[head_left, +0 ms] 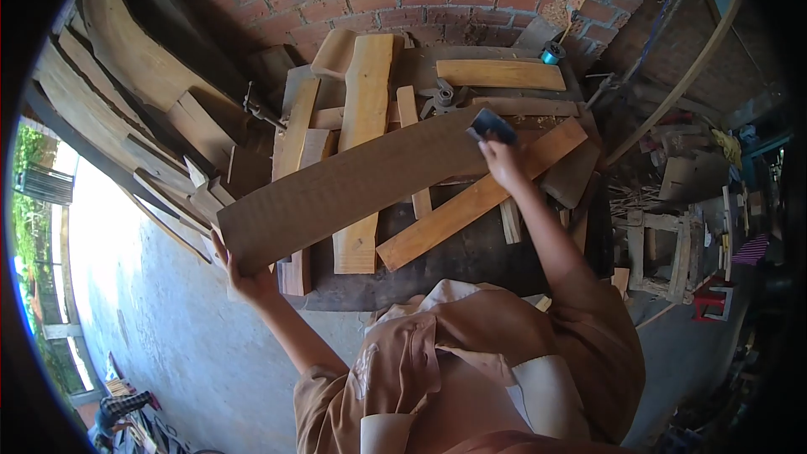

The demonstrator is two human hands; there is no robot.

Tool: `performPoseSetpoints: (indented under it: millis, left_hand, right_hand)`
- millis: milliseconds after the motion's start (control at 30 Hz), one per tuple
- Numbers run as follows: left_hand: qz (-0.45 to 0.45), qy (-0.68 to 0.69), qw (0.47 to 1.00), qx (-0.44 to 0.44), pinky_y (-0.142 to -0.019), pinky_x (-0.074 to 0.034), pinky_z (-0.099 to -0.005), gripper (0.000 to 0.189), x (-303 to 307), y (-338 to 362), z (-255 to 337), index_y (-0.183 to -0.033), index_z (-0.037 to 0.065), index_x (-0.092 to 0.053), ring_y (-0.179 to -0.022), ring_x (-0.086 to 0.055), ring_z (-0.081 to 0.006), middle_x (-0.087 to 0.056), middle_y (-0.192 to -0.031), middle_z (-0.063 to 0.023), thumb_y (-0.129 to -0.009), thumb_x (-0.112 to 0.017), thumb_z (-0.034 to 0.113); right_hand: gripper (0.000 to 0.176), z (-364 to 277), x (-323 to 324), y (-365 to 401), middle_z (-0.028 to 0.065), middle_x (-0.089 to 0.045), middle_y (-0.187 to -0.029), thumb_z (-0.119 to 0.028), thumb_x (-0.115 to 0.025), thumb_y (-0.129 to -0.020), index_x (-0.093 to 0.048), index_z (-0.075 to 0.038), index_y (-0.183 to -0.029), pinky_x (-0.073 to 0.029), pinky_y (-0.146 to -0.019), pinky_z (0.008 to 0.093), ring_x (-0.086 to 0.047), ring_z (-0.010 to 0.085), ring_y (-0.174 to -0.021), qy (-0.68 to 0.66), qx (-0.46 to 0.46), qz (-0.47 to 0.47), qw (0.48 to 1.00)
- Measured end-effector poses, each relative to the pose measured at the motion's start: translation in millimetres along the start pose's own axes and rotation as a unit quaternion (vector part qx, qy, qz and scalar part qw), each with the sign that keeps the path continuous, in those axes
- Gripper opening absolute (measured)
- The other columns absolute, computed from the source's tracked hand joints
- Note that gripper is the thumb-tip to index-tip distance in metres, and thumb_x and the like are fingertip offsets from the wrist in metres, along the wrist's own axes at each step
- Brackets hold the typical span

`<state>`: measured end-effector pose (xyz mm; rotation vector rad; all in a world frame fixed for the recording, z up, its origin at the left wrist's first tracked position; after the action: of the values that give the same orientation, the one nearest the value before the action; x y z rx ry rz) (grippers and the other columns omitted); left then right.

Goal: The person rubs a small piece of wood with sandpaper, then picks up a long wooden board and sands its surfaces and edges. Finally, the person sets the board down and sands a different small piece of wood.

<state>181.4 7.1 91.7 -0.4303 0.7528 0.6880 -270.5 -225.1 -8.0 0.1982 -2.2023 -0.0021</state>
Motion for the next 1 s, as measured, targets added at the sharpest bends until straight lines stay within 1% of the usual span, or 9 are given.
performPoseSetpoints:
  millis: [133,233,300,333,367,467,700,967,1000]
  left_hand:
    - [-0.030,-0.068,0.997,-0.013,-0.102,-0.022,-0.0438,0.061,3.0,-5.6,5.4,-0.132,0.003,-0.026,-0.121,-0.031,-0.0307,-0.033,-0.131,-0.0160,-0.075,-0.046,0.007]
    - [-0.019,-0.074,0.997,0.001,-0.103,-0.021,-0.0435,0.062,-1.0,-13.9,9.9,-0.131,0.000,-0.026,-0.123,-0.029,-0.0308,-0.031,-0.132,-0.0171,-0.073,-0.046,0.005]
    - [-0.034,-0.080,0.996,-0.007,-0.103,-0.021,-0.0436,0.062,-6.4,-16.5,15.1,-0.131,0.000,-0.026,-0.123,-0.029,-0.0311,-0.031,-0.132,-0.0175,-0.073,-0.046,0.005]
    - [-0.041,-0.083,0.996,-0.015,-0.103,-0.021,-0.0436,0.062,-8.4,-17.0,18.9,-0.131,-0.001,-0.026,-0.123,-0.029,-0.0314,-0.031,-0.132,-0.0179,-0.073,-0.046,0.006]
    - [-0.044,-0.082,0.996,-0.014,-0.103,-0.021,-0.0436,0.062,-9.8,-17.5,21.8,-0.131,-0.001,-0.026,-0.123,-0.029,-0.0314,-0.031,-0.132,-0.0179,-0.073,-0.046,0.006]
    - [-0.052,-0.076,0.996,-0.017,-0.103,-0.021,-0.0439,0.061,-21.8,-17.9,27.8,-0.131,-0.001,-0.026,-0.122,-0.031,-0.0317,-0.032,-0.131,-0.0190,-0.073,-0.046,0.007]
    - [-0.017,-0.139,0.990,-0.025,-0.101,-0.024,-0.0438,0.060,2.2,-12.4,51.6,-0.131,-0.001,-0.026,-0.120,-0.033,-0.0318,-0.034,-0.130,-0.0202,-0.074,-0.045,0.007]
    - [0.020,-0.117,0.992,-0.043,-0.101,-0.025,-0.0437,0.060,40.7,3.2,66.0,-0.130,-0.001,-0.029,-0.118,-0.035,-0.0316,-0.036,-0.128,-0.0196,-0.073,-0.047,0.010]
    - [0.023,-0.116,0.992,-0.045,-0.101,-0.025,-0.0437,0.060,40.0,1.6,65.9,-0.130,-0.001,-0.029,-0.118,-0.035,-0.0316,-0.036,-0.128,-0.0196,-0.073,-0.047,0.010]
  right_hand:
    - [0.020,-130.5,-33.8,89.7,0.0078,-0.056,-0.110,-0.025,-0.051,-0.084,-0.061,-0.010,-0.093,-0.024,-0.096,0.0535,-0.051,0.0187,-0.107,-0.010,0.334,-0.044,0.941]
    - [0.019,-128.7,-38.6,94.3,0.0018,-0.054,-0.115,-0.024,-0.050,-0.084,-0.060,-0.014,-0.096,-0.010,-0.098,0.0608,-0.046,0.0147,-0.112,-0.038,0.320,-0.072,0.944]
    - [0.019,-62.0,-36.3,50.7,0.0030,-0.054,-0.114,-0.023,-0.047,-0.086,-0.061,-0.013,-0.095,-0.014,-0.097,0.0588,-0.053,0.0193,-0.102,-0.055,0.132,-0.084,0.986]
    - [0.020,-44.1,-2.0,40.9,0.0089,-0.063,-0.085,-0.024,-0.048,-0.085,-0.060,-0.008,-0.079,-0.019,-0.094,0.0580,-0.060,0.0293,-0.075,0.032,0.159,0.153,0.975]
    - [0.025,4.0,-5.0,15.2,0.0116,-0.062,-0.072,-0.026,-0.045,-0.086,-0.060,-0.007,-0.078,-0.020,-0.093,0.0578,-0.059,0.0319,-0.067,0.118,0.030,0.089,0.989]
    - [0.027,-15.9,10.7,6.1,0.0133,-0.061,-0.075,-0.027,-0.043,-0.087,-0.059,-0.006,-0.082,-0.019,-0.094,0.0586,-0.060,0.0299,-0.072,0.210,0.010,0.028,0.977]
    - [0.023,-131.2,-32.8,74.9,0.0060,-0.055,-0.113,-0.023,-0.049,-0.084,-0.059,-0.008,-0.098,-0.015,-0.095,0.0623,-0.051,0.0149,-0.105,0.042,0.282,0.087,0.955]
    - [0.021,-14.5,-16.5,-9.6,0.0101,-0.059,-0.094,-0.019,-0.043,-0.085,-0.061,-0.009,-0.083,-0.018,-0.096,0.0596,-0.056,0.0250,-0.089,0.248,-0.023,-0.005,0.968]
    - [0.021,-50.0,-19.1,9.0,0.0103,-0.059,-0.092,-0.019,-0.043,-0.085,-0.061,-0.009,-0.082,-0.018,-0.097,0.0583,-0.056,0.0254,-0.089,0.199,0.065,0.015,0.978]
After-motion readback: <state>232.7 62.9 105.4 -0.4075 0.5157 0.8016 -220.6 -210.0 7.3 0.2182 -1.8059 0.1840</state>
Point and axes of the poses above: each hand's wrist, its own y-axis away from the middle knuckle, its own x-axis out of the back of the hand, z = x × y, the point moved 7 cm from there along -y, towards the middle knuckle
